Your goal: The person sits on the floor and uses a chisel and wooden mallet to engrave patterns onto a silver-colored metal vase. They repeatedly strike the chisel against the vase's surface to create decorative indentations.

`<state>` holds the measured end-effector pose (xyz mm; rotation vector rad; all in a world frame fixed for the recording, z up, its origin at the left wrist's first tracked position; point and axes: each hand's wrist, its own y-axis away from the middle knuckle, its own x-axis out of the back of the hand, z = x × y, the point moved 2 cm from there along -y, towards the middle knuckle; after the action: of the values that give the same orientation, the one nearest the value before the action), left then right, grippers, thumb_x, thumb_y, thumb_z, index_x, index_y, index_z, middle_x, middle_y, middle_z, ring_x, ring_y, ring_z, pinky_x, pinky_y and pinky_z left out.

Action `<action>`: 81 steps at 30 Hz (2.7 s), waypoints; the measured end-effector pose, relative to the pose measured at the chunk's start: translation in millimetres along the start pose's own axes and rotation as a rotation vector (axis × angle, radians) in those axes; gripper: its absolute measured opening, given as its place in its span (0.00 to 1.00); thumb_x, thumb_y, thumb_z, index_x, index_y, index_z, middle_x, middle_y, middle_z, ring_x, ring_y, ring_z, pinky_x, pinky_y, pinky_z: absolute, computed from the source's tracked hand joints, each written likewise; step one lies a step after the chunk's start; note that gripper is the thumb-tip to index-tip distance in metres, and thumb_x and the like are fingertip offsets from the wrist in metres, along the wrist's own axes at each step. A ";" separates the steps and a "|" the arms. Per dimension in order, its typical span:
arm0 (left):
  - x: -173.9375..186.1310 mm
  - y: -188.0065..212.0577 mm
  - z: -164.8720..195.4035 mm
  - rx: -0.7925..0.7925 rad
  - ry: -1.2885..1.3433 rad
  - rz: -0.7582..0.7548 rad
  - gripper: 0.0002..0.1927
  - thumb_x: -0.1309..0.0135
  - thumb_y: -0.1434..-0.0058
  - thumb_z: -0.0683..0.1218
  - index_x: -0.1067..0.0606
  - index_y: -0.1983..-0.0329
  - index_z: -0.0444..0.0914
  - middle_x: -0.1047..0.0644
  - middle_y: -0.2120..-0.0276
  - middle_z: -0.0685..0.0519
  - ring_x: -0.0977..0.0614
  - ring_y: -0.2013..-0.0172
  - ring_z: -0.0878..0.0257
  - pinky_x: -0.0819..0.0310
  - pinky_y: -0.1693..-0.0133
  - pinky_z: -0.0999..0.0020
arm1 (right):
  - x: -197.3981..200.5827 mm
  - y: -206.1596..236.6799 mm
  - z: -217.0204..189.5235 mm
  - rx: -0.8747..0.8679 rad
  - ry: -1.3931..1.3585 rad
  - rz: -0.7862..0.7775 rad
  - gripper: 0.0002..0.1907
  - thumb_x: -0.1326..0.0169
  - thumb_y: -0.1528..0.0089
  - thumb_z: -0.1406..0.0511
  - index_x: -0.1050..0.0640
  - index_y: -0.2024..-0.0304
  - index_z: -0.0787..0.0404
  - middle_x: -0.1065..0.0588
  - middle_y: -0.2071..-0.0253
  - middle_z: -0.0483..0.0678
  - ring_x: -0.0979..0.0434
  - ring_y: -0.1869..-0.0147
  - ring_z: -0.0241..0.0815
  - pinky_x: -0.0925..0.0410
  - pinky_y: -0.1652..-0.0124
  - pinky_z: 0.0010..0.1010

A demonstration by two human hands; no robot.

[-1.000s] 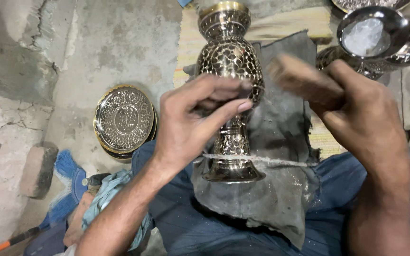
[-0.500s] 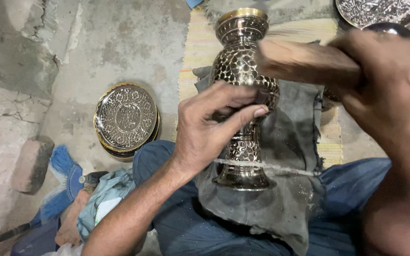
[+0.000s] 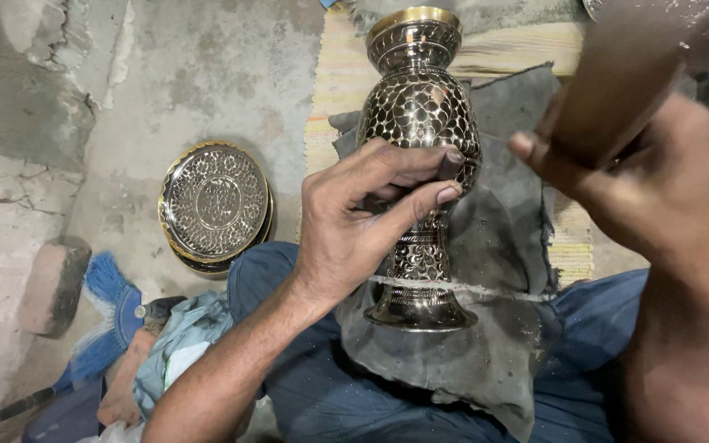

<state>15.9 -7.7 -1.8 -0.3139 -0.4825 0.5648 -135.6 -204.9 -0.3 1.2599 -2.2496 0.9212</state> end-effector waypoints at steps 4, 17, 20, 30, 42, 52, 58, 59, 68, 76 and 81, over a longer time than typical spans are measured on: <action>0.1 -1.1 -0.8 -0.022 -0.040 -0.005 0.15 0.34 0.34 0.42 0.21 0.44 0.38 0.17 0.55 0.53 0.12 0.54 0.67 0.12 0.51 0.74 | -3.1 -0.5 -3.9 0.105 0.289 0.070 0.12 0.37 0.38 0.68 0.25 0.57 0.68 0.22 0.68 0.55 0.21 0.66 0.44 0.27 0.69 0.34; 1.2 0.0 -3.8 -0.018 -0.046 0.002 0.14 0.33 0.35 0.41 0.20 0.47 0.38 0.17 0.57 0.52 0.12 0.56 0.66 0.11 0.54 0.73 | -3.3 1.1 1.1 0.106 0.688 -0.079 0.12 0.33 0.41 0.68 0.23 0.60 0.66 0.22 0.70 0.53 0.20 0.69 0.45 0.26 0.68 0.36; 2.0 1.1 -4.0 0.000 -0.001 -0.013 0.14 0.35 0.33 0.41 0.20 0.45 0.38 0.17 0.55 0.52 0.12 0.53 0.65 0.10 0.52 0.72 | 1.3 4.0 -6.5 0.159 0.100 0.093 0.13 0.39 0.35 0.71 0.26 0.50 0.69 0.22 0.61 0.56 0.18 0.57 0.48 0.24 0.61 0.34; 2.9 1.3 -4.9 -0.003 -0.022 -0.007 0.15 0.34 0.34 0.41 0.20 0.45 0.37 0.17 0.57 0.52 0.12 0.55 0.66 0.11 0.53 0.73 | -0.2 2.9 -1.4 -0.092 0.288 0.018 0.14 0.33 0.39 0.67 0.24 0.56 0.64 0.21 0.67 0.51 0.17 0.65 0.44 0.25 0.65 0.35; 3.9 1.4 -7.0 -0.025 -0.030 -0.007 0.16 0.34 0.35 0.41 0.20 0.44 0.38 0.17 0.57 0.52 0.13 0.55 0.67 0.12 0.55 0.74 | 1.0 2.9 -8.4 0.022 0.298 0.023 0.19 0.34 0.40 0.67 0.26 0.51 0.65 0.22 0.63 0.53 0.18 0.61 0.46 0.25 0.63 0.35; 4.0 1.9 -10.3 -0.032 -0.027 -0.009 0.16 0.34 0.34 0.40 0.21 0.44 0.40 0.17 0.57 0.53 0.13 0.55 0.67 0.11 0.54 0.75 | -0.8 4.0 -8.9 0.061 0.315 0.039 0.15 0.37 0.45 0.75 0.24 0.56 0.66 0.20 0.66 0.55 0.18 0.63 0.47 0.26 0.65 0.37; 4.3 2.3 -9.1 -0.035 -0.026 -0.001 0.15 0.34 0.34 0.40 0.20 0.45 0.39 0.17 0.58 0.53 0.13 0.59 0.68 0.13 0.56 0.75 | -1.7 6.2 -3.3 0.039 0.471 0.043 0.18 0.32 0.44 0.70 0.23 0.53 0.65 0.20 0.66 0.54 0.18 0.63 0.47 0.26 0.64 0.36; 4.3 2.4 -9.1 -0.032 -0.021 0.001 0.15 0.34 0.34 0.40 0.20 0.45 0.39 0.17 0.59 0.53 0.14 0.61 0.69 0.13 0.57 0.75 | -2.1 7.0 -5.3 0.183 0.683 0.053 0.19 0.32 0.46 0.71 0.22 0.54 0.65 0.20 0.66 0.55 0.17 0.62 0.49 0.25 0.62 0.37; 1.4 1.7 -10.8 0.027 0.058 0.062 0.15 0.33 0.36 0.40 0.19 0.47 0.38 0.16 0.58 0.52 0.13 0.59 0.68 0.16 0.60 0.75 | 3.5 8.9 -6.3 0.101 0.232 0.136 0.22 0.36 0.39 0.72 0.27 0.45 0.71 0.22 0.55 0.60 0.18 0.51 0.51 0.25 0.56 0.38; -2.9 0.1 4.5 -0.068 -0.165 0.004 0.14 0.34 0.35 0.41 0.21 0.46 0.39 0.16 0.56 0.54 0.13 0.56 0.68 0.13 0.57 0.76 | 7.9 3.5 -2.3 0.147 0.246 0.048 0.16 0.35 0.42 0.71 0.25 0.54 0.71 0.22 0.63 0.59 0.19 0.58 0.49 0.26 0.61 0.38; -3.3 -2.0 5.2 -0.051 -0.160 -0.027 0.13 0.35 0.34 0.43 0.21 0.46 0.40 0.16 0.56 0.54 0.12 0.55 0.67 0.12 0.56 0.77 | 8.2 2.7 12.9 -0.123 0.338 -0.078 0.14 0.33 0.40 0.68 0.23 0.56 0.64 0.20 0.67 0.54 0.17 0.65 0.45 0.26 0.66 0.38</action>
<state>11.6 -10.4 2.2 -0.3121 -0.6559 0.5542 -142.5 -217.9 -5.2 1.0424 -1.9481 0.8788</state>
